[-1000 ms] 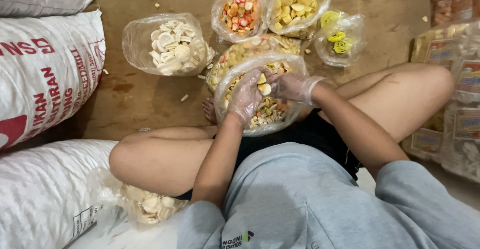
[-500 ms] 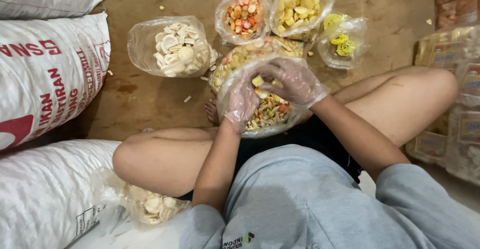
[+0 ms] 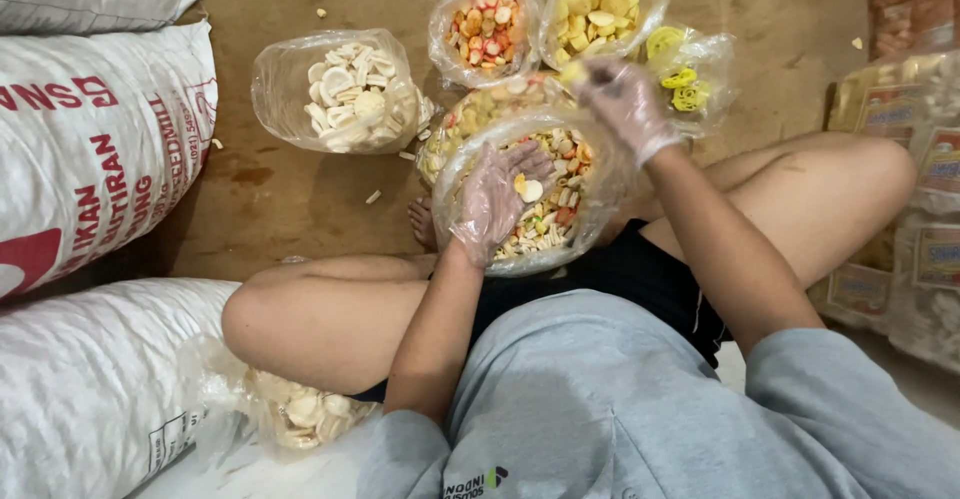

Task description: The person sits on the floor and sorts colorful snack pieces from a large plastic bag into smaller bags. They use gloved hands to pick and separate the snacks, placing them into different containers based on type or color.

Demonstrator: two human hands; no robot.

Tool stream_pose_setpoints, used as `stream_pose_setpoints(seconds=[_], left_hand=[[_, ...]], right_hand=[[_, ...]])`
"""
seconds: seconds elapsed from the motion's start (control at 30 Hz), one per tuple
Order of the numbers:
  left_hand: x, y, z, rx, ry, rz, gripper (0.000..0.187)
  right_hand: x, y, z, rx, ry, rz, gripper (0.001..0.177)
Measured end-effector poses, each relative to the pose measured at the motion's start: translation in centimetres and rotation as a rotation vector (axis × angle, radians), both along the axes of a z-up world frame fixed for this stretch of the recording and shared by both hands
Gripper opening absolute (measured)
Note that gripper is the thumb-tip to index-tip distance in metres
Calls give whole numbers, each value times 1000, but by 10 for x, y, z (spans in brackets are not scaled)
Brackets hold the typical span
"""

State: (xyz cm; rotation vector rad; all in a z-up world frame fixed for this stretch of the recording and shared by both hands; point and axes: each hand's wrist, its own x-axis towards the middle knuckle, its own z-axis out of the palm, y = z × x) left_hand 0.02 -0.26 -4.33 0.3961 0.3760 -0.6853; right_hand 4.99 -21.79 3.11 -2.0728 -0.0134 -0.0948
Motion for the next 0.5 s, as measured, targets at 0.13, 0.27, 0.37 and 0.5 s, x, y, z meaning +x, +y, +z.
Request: stream_pose_setpoints(seconds=[0.13,0.27,0.37,0.5], left_hand=[[0,0,41,29,-32,-26,69],[-1,3,45,64,-37,-19,67],[1,4,34,-12,-17,-11,70],[2,1,43,22,-69,44,70]], right_hand=[[31,-33,-16,407,396,-309,54],[37,-48,-39,410,333,-339,59],[18,-26,-11,589,297,-316,24],[-14,10,58,76,48,184,12]])
